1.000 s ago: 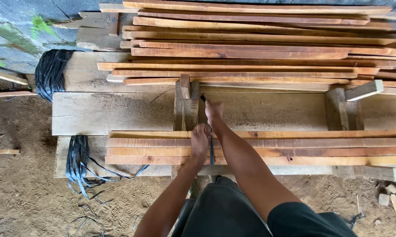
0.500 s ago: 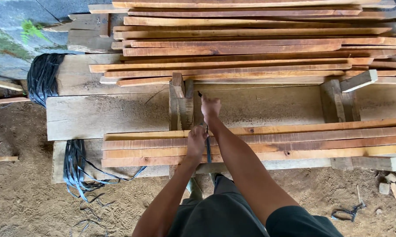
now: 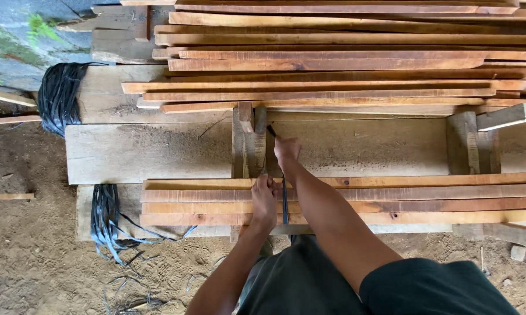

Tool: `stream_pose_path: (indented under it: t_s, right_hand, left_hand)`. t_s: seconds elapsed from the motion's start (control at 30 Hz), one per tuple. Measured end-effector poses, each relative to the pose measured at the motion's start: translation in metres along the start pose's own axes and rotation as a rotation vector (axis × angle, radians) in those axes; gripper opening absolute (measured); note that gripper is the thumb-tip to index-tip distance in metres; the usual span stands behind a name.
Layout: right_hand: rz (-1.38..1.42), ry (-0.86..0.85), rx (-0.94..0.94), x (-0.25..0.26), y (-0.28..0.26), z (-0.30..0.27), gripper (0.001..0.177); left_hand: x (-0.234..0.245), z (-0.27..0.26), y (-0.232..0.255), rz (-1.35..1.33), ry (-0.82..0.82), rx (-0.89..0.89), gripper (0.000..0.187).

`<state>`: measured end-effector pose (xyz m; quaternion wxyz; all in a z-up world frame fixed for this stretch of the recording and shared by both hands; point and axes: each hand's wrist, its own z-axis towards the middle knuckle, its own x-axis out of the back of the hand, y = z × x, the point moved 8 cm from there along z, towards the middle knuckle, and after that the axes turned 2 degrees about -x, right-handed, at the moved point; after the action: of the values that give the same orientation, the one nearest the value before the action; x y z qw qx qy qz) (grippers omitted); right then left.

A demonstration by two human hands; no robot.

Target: The person is bundling several thin wooden planks together using black straps.

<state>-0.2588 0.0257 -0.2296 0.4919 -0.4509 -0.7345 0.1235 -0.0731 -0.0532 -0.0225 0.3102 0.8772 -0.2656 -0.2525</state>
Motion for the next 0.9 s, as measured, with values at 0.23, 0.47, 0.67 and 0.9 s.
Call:
stream_pose_path:
  t_s: [0.23,0.47,0.67,0.9]
  right_hand:
    - [0.231,0.026,-0.011,0.037,-0.037,-0.038,0.048]
    - [0.411,0.122,0.019,0.071,-0.060,-0.068,0.039]
    - [0.355,0.155,0.074,0.062,-0.055,-0.057,0.040]
    - [0.272,0.064,0.214,0.059,-0.075,-0.065,0.043]
  left_hand:
    - [-0.017,-0.007,0.017,0.175,-0.145,-0.144,0.026]
    - [-0.008,0.027,-0.023,0.415,-0.250,-0.250,0.032]
    - [-0.007,0.033,-0.029,0.493,-0.262,-0.262,0.033]
    - [-0.016,0.005,-0.004,0.264,-0.257,-0.156,0.030]
